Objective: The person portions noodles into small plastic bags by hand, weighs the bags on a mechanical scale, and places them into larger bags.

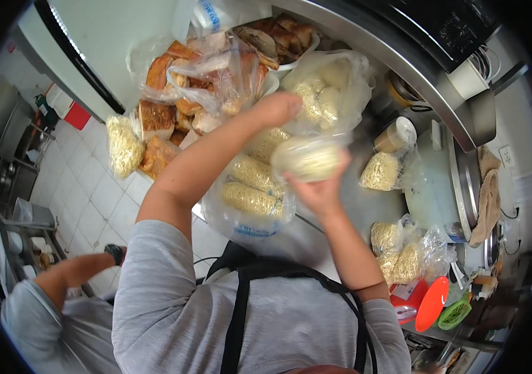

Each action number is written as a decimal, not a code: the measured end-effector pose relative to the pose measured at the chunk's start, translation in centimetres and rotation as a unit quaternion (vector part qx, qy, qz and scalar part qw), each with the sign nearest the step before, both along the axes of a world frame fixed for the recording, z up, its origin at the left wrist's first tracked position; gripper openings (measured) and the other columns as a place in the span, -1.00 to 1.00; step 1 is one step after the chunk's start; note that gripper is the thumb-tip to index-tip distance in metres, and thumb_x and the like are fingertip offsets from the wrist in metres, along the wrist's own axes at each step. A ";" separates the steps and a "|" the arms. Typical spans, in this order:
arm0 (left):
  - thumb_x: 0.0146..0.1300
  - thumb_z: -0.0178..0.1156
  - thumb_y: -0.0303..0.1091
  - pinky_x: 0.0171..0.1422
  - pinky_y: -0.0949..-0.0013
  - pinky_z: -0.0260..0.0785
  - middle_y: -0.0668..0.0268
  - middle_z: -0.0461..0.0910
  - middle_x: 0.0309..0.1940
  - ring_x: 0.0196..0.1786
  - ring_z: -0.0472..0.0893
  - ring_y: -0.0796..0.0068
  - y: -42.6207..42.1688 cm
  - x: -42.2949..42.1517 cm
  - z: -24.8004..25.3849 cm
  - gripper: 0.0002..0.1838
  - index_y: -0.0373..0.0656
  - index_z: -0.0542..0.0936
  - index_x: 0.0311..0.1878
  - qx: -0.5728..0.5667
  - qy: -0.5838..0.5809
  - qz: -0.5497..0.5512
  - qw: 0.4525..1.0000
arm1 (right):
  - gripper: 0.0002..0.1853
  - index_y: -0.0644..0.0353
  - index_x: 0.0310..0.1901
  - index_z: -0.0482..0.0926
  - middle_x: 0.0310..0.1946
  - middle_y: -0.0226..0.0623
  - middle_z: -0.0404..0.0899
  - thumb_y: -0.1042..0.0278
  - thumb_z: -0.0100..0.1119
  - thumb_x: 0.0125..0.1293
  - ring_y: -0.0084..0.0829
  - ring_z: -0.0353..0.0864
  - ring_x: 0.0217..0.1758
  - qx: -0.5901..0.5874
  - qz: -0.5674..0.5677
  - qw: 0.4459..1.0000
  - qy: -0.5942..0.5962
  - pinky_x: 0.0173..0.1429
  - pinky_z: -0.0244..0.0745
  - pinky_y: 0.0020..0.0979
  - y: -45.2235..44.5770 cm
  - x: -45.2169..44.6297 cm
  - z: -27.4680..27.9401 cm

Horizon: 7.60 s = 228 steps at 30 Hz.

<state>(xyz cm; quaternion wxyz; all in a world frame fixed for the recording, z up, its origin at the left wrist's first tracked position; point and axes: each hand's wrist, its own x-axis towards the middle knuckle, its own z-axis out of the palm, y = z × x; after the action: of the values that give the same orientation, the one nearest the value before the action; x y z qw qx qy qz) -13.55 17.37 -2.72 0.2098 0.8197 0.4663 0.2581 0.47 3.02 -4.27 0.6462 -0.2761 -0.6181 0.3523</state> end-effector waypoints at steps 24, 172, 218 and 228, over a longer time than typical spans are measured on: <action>0.09 -0.01 -0.45 -0.42 0.62 0.22 0.43 0.46 -0.49 -0.49 0.36 0.69 3.1 -0.3 12.8 -0.76 -0.21 0.53 -0.16 -0.194 -0.461 -0.164 0.850 | -0.65 0.17 -0.27 0.43 -0.33 -0.16 0.41 0.20 0.16 -0.12 -0.17 0.40 -0.17 0.062 -0.122 0.845 -0.518 -0.06 0.32 -0.21 14.3 -2.2 -4.8; 0.02 0.04 -0.45 -0.67 0.61 0.10 0.41 0.40 -0.68 -0.69 0.39 0.66 -17.3 14.9 -0.9 -0.92 -0.12 0.34 -0.50 -0.439 -0.269 -0.152 0.844 | -0.79 0.17 -0.23 0.51 -0.27 -0.14 0.55 0.39 0.02 0.05 -0.16 0.55 -0.21 -0.284 -0.188 0.713 -0.612 -0.13 0.44 -0.26 -9.5 14.2 -0.8; 0.02 0.07 -0.42 -0.33 0.15 0.34 0.20 0.46 -0.45 -0.37 0.49 0.10 -4.8 27.8 -2.1 -0.96 -0.13 0.44 -0.42 0.127 -0.083 -0.130 0.980 | -0.80 0.27 -0.12 0.35 -0.42 -0.30 0.43 0.52 -0.11 0.21 -0.49 0.42 -0.46 -0.220 -0.157 0.936 0.227 -0.37 0.49 -0.43 5.6 29.4 13.1; 0.00 0.09 -0.44 -0.33 0.17 0.34 0.21 0.47 -0.46 -0.38 0.48 0.11 -4.4 26.6 -1.7 -0.97 -0.14 0.45 -0.45 0.131 -0.102 -0.121 0.979 | -0.77 0.26 -0.21 0.48 -0.41 -0.29 0.51 0.38 0.06 0.08 -0.48 0.47 -0.55 -0.385 -0.242 0.855 -0.250 -0.49 0.38 -0.44 6.8 27.2 7.8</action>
<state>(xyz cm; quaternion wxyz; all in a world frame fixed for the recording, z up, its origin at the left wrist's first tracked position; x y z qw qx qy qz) 13.02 12.97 -4.41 0.1765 0.8595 0.3021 0.3726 27.67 9.77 3.51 0.3771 -0.7225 -0.4875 0.3132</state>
